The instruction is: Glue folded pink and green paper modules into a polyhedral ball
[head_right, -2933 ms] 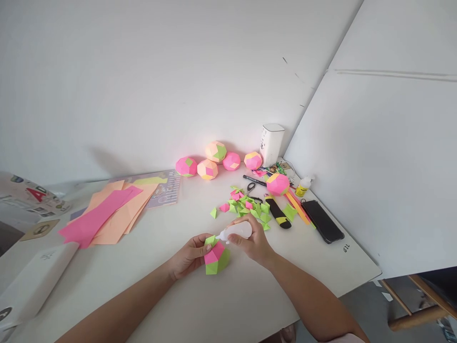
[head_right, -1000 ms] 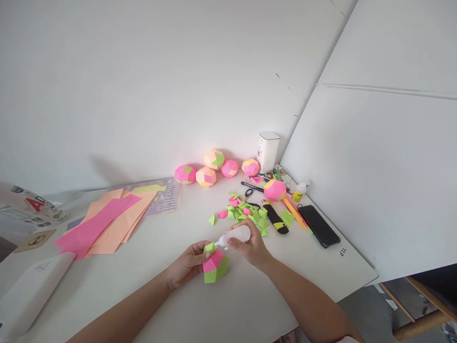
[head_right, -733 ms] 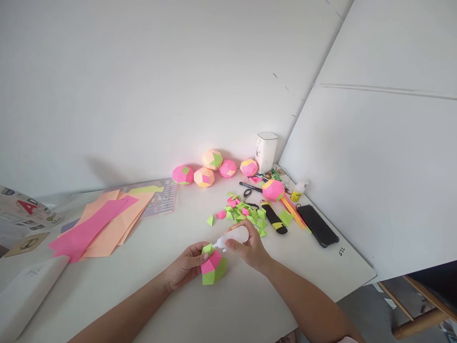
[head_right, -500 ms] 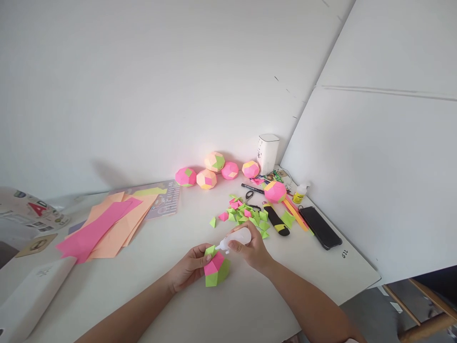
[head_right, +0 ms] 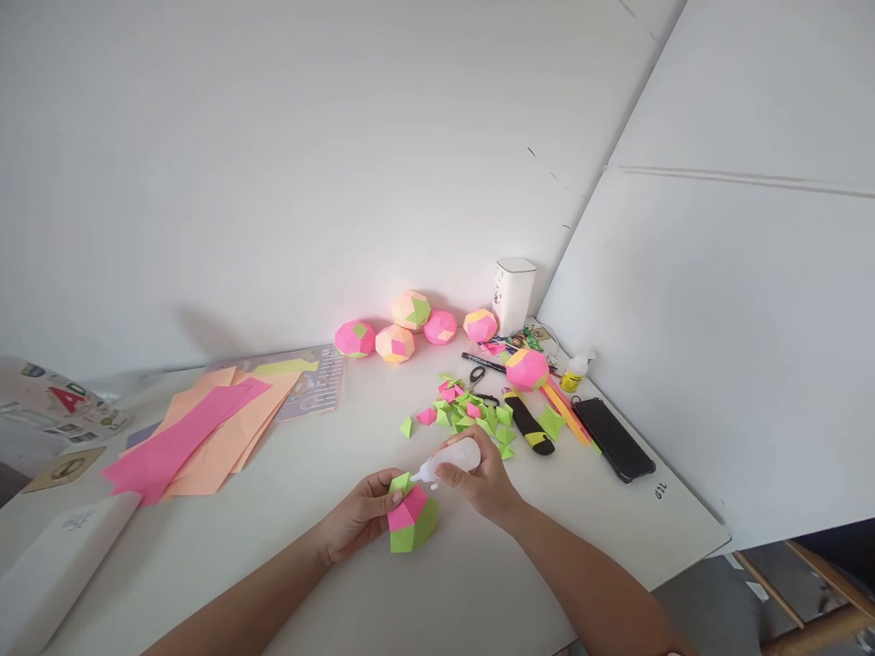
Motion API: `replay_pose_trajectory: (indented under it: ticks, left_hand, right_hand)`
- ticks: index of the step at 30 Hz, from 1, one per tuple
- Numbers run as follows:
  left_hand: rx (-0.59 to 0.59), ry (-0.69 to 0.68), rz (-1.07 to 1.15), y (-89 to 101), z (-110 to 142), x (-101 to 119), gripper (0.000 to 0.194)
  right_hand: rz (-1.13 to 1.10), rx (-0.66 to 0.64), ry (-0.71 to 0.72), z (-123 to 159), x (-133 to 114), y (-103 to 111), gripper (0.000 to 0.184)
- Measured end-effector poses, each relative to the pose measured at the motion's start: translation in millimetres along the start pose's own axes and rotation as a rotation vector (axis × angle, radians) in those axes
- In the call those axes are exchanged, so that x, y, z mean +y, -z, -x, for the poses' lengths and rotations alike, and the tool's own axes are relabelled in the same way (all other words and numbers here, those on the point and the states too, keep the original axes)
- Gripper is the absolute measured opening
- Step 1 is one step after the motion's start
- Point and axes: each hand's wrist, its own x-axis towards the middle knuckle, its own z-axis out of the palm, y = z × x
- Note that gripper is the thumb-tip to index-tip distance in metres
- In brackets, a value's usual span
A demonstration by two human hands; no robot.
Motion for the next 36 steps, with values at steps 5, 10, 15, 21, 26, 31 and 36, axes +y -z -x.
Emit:
replay_pose_trajectory:
  ticks: [5, 10, 15, 21, 26, 31, 36]
  left_hand:
    - [-0.010, -0.001, -0.015, 1.0, 0.4, -0.8, 0.016]
    - [-0.013, -0.002, -0.023, -0.6, 1.8, -0.4, 0.014]
    - [-0.004, 0.001, -0.023, -0.5, 0.8, 0.2, 0.017]
    - [-0.006, -0.005, -0.027, -1.6, 1.3, 1.3, 0.017]
    - [-0.002, 0.000, -0.022, -1.9, 0.6, 1.8, 0.017]
    - [-0.011, 0.002, -0.025, 0.2, -0.2, 1.3, 0.016]
    - [-0.006, 0.004, -0.028, -0.2, 0.6, 1.3, 0.016]
  right_hand:
    - [0.027, -0.012, 0.021, 1.3, -1.0, 0.1, 0.028]
    - [0.039, -0.014, 0.044, 3.3, -0.5, 0.0, 0.029]
    - [0.056, -0.019, 0.055, 3.2, 0.8, -0.1, 0.027]
    - [0.062, -0.027, 0.069, 2.0, 2.2, 0.4, 0.028]
    - [0.081, -0.024, 0.061, 2.5, 1.6, 0.6, 0.027]
    - [0.088, -0.035, 0.081, 3.7, 1.8, 0.1, 0.029]
    - [0.108, -0.031, 0.070, 4.8, 0.1, -1.1, 0.027]
